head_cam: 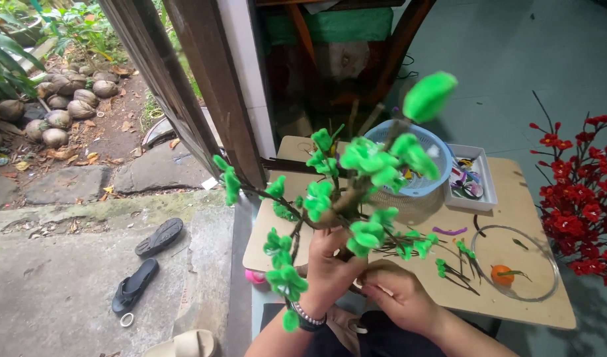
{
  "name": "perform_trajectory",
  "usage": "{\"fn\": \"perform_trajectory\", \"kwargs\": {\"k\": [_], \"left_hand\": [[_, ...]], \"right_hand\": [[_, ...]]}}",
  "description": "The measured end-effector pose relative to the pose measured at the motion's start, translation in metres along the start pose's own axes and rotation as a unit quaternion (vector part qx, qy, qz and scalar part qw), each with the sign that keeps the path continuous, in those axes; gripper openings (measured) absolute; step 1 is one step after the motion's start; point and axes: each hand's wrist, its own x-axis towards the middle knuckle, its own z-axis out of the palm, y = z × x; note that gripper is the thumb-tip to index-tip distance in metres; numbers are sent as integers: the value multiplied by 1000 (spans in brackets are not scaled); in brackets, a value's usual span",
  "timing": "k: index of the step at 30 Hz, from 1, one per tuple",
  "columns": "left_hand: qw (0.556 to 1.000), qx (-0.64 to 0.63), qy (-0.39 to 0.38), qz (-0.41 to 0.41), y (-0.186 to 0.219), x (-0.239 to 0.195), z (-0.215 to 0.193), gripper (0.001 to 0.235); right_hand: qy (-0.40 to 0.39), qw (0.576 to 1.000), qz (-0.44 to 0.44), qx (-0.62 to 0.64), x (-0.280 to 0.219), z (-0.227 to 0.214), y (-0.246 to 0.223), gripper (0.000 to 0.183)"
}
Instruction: A person is shown assembling an artificial tree by manually attaching green blossoms to a brown branch structure.
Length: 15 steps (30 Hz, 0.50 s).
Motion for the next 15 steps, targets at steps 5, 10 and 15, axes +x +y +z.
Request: {"fn": "perform_trajectory", "kwargs": {"k": [5, 10, 15], "left_hand": [[995, -94, -17, 37, 5, 0, 7, 19], [989, -87, -40, -115, -29, -23, 19, 23], [971, -160, -68, -161, -19, -17, 18, 37]], "right_hand": [[172, 917, 337, 126, -25, 2, 52, 33], [223, 870, 41, 437, 16, 13, 38, 42], [200, 880, -24, 430, 27, 11, 44, 14]]}}
